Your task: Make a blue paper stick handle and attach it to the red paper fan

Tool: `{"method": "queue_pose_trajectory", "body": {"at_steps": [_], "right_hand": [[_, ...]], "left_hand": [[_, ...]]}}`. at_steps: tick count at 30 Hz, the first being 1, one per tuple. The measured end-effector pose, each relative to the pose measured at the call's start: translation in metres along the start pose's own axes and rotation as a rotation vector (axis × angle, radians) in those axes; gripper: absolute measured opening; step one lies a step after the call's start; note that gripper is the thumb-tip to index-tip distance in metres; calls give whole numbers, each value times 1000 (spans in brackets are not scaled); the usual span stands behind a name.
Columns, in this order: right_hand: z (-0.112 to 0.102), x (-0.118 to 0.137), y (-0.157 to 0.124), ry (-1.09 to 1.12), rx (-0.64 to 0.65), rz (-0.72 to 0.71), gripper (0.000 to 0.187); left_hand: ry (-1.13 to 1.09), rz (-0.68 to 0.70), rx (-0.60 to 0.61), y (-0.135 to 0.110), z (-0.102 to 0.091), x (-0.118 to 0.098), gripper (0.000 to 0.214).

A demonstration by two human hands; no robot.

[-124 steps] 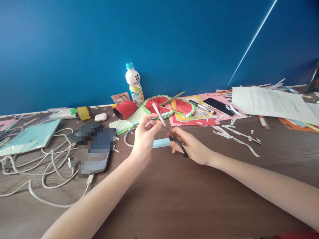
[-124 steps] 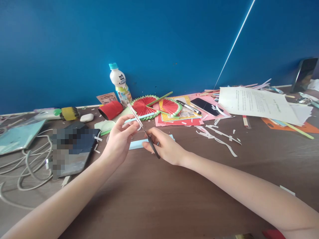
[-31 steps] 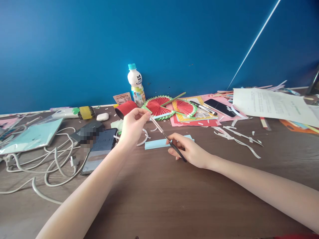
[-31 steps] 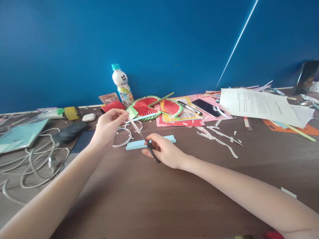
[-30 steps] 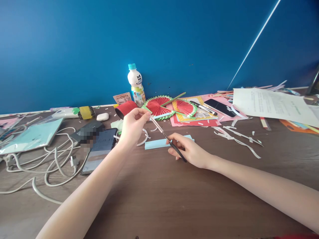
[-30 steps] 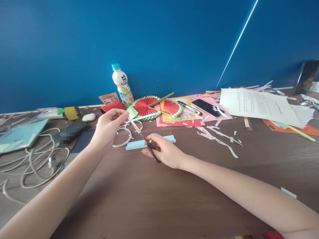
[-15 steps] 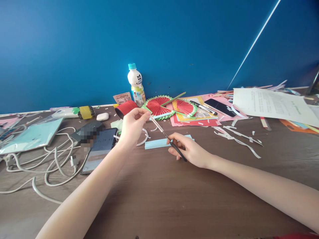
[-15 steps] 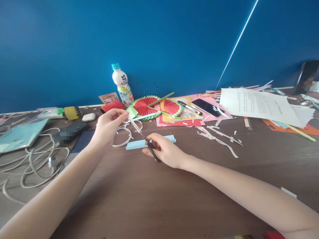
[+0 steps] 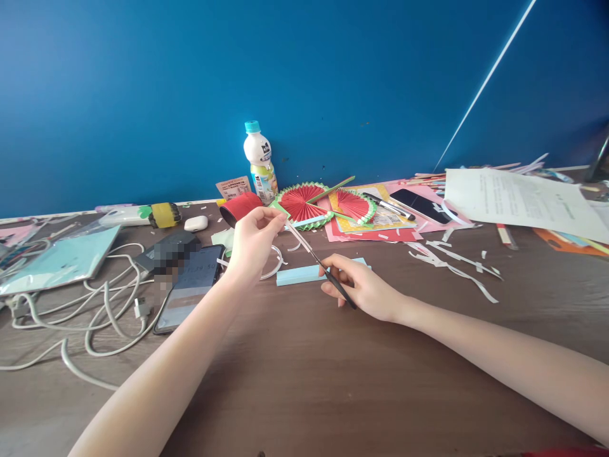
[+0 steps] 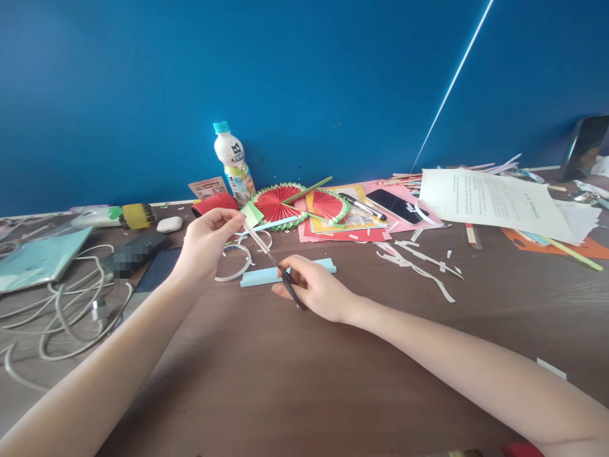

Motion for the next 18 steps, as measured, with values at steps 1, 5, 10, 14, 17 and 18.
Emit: {"method": "queue_pose_trajectory", "body": {"at_steps": [1,5,10,14,17,18], "right_hand": [[0,0,0,-1,-3,0,25],[-1,0,0,-11,-5,8,26],[-2,0,0,-54,-17,11,24],[-2,0,0,-54,-18,17,24],[-2,0,0,-22,-13,27,26],[-2,0,0,-12,-11,30,26]], "left_hand": [[-4,-1,-1,0,0,0,16],[-11,1,3,0,0,0,17],[-15,-12,-2,-1,0,0,15],[-24,-3,10,0,0,-1,16],[-25,-4,10,0,1,-1,16],[-23,-5,9,0,0,-1,15]]}}
Point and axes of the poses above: each hand's wrist, its own y-axis towards the middle knuckle, its own z-axis out of the palm, x = y × z, the point moved 6 cm from there along y, towards the middle knuckle, and after that the axes turned 10 degrees about x, right-handed, at the moved point
